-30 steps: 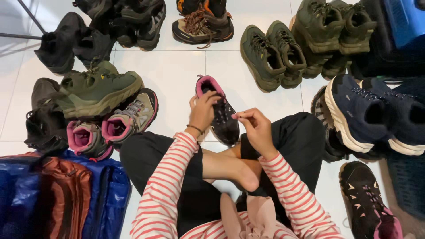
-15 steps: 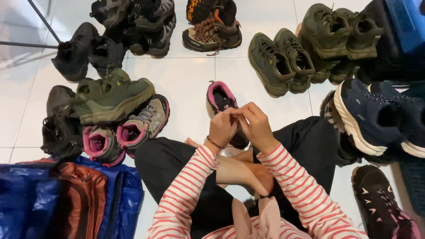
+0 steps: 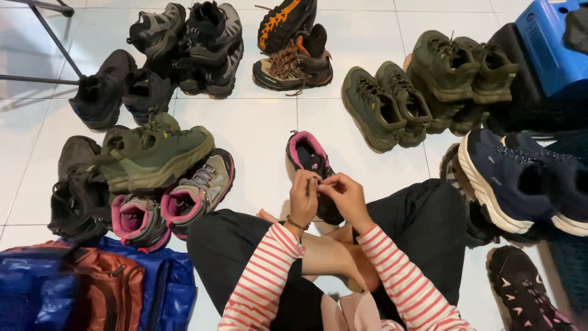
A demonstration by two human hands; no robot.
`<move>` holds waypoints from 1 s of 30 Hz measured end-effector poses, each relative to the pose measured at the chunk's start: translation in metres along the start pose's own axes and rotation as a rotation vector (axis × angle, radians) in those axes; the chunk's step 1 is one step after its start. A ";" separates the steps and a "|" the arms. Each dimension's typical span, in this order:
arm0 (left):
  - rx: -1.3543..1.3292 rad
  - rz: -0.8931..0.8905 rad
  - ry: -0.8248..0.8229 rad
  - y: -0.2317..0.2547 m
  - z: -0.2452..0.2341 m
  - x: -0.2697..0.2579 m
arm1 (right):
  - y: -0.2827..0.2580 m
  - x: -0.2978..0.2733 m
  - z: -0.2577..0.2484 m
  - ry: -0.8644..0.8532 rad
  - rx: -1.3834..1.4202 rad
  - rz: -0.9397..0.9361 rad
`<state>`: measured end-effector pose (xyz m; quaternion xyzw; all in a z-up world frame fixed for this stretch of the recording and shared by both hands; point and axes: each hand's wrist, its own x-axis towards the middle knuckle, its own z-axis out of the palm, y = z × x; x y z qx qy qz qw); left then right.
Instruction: The person unlaces a shoe by hand while sitting on the floor among several pairs of shoes, pulling the laces through the eyelets.
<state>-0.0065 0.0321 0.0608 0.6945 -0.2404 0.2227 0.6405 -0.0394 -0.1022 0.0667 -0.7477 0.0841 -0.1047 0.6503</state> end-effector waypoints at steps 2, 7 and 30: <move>0.090 0.085 -0.010 -0.004 -0.001 0.001 | 0.003 0.015 0.000 -0.029 -0.142 -0.112; 0.287 0.240 -0.067 -0.013 -0.008 0.001 | -0.006 0.044 -0.006 -0.107 -0.530 -0.650; -0.459 -0.784 0.631 -0.024 -0.009 0.000 | 0.042 0.090 -0.055 -0.037 -0.243 -0.258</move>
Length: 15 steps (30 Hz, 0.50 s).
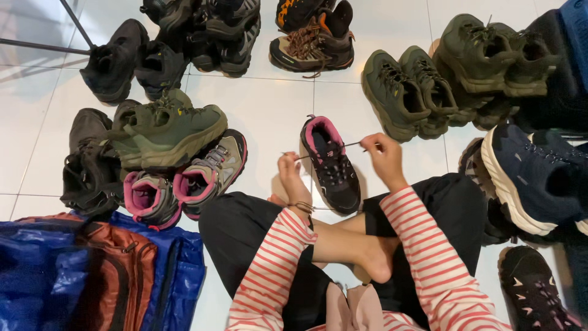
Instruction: The person unlaces a shoe by hand while sitting on the floor among several pairs of shoes, pulling the laces through the eyelets.
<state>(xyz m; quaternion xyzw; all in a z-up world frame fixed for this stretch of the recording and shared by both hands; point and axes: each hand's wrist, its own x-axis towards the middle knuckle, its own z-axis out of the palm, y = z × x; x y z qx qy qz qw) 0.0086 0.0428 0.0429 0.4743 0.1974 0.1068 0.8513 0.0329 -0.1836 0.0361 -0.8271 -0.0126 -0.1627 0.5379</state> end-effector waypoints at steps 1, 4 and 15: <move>0.003 -0.002 0.000 -0.026 -0.020 0.025 | 0.026 0.004 -0.012 0.000 0.001 0.003; -0.207 -0.378 0.308 -0.083 -0.063 0.073 | 0.099 0.003 -0.038 0.268 0.166 0.422; -0.260 -0.463 0.376 -0.087 -0.062 0.074 | -0.108 -0.034 -0.039 0.064 1.001 0.227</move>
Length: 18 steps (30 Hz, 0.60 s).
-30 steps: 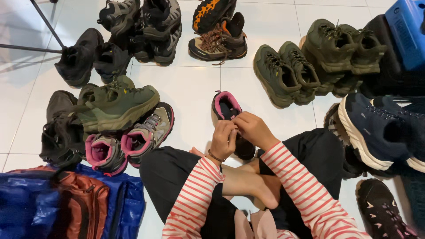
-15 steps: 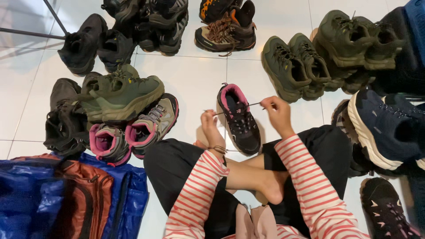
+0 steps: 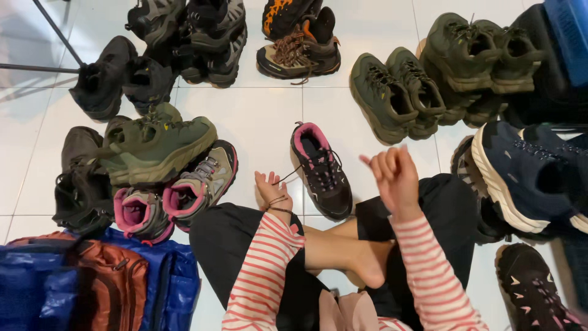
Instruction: The person unlaces a shoe by hand while sitting on the floor among several pairs of shoes, pulling the laces through the eyelets.
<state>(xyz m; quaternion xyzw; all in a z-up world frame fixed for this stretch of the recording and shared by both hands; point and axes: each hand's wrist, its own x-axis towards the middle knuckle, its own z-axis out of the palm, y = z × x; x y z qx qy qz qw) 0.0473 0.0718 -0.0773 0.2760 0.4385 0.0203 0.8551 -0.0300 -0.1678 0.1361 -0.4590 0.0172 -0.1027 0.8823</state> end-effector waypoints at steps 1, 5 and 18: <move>0.003 -0.005 -0.002 0.010 0.011 -0.018 | -0.021 -0.023 0.039 0.005 -0.002 -0.002; 0.164 0.055 0.199 0.014 0.017 -0.021 | -0.083 -0.087 0.082 -0.529 0.638 -0.040; 0.804 0.282 0.294 0.008 0.002 -0.015 | -0.060 -0.090 0.068 -0.412 0.181 -0.154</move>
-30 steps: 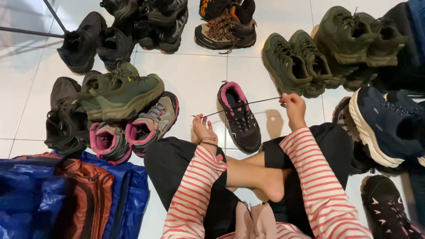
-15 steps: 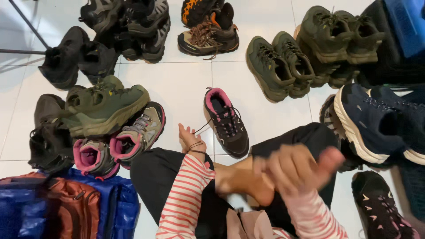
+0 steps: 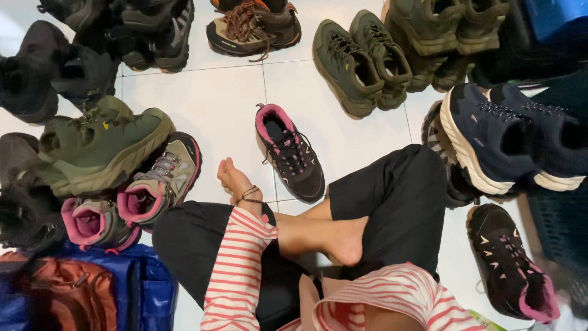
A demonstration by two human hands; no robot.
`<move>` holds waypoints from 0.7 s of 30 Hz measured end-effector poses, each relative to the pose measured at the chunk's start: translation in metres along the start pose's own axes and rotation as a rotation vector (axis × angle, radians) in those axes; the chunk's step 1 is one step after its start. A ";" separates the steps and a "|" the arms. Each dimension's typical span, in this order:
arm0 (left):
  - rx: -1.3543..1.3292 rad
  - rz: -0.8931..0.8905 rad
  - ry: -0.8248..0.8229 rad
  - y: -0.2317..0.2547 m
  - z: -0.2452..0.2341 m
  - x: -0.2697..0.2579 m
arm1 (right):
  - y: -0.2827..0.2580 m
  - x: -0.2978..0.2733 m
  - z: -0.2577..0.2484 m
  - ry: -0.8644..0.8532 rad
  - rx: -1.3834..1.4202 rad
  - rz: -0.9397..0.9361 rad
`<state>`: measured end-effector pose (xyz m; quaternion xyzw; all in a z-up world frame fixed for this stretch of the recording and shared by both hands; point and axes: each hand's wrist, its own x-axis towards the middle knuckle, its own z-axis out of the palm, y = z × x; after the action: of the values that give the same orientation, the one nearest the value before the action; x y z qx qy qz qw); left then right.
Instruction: The person unlaces a shoe by hand while sitting on the floor among several pairs of shoes, pulling the laces through the eyelets.
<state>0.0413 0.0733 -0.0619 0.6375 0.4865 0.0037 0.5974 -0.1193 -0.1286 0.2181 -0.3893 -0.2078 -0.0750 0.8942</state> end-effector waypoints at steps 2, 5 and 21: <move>0.000 0.029 -0.023 0.019 -0.005 -0.023 | 0.008 0.001 -0.010 0.008 -0.074 -0.004; -0.031 0.141 -0.063 0.024 -0.004 -0.036 | 0.027 0.003 -0.038 0.021 -0.182 -0.008; 0.209 1.234 -0.687 0.084 0.019 -0.073 | 0.057 0.019 -0.053 -0.004 -0.714 0.015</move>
<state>0.0654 0.0291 0.0398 0.8155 -0.1809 0.0933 0.5418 -0.0689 -0.1279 0.1558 -0.6790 -0.1675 -0.1357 0.7018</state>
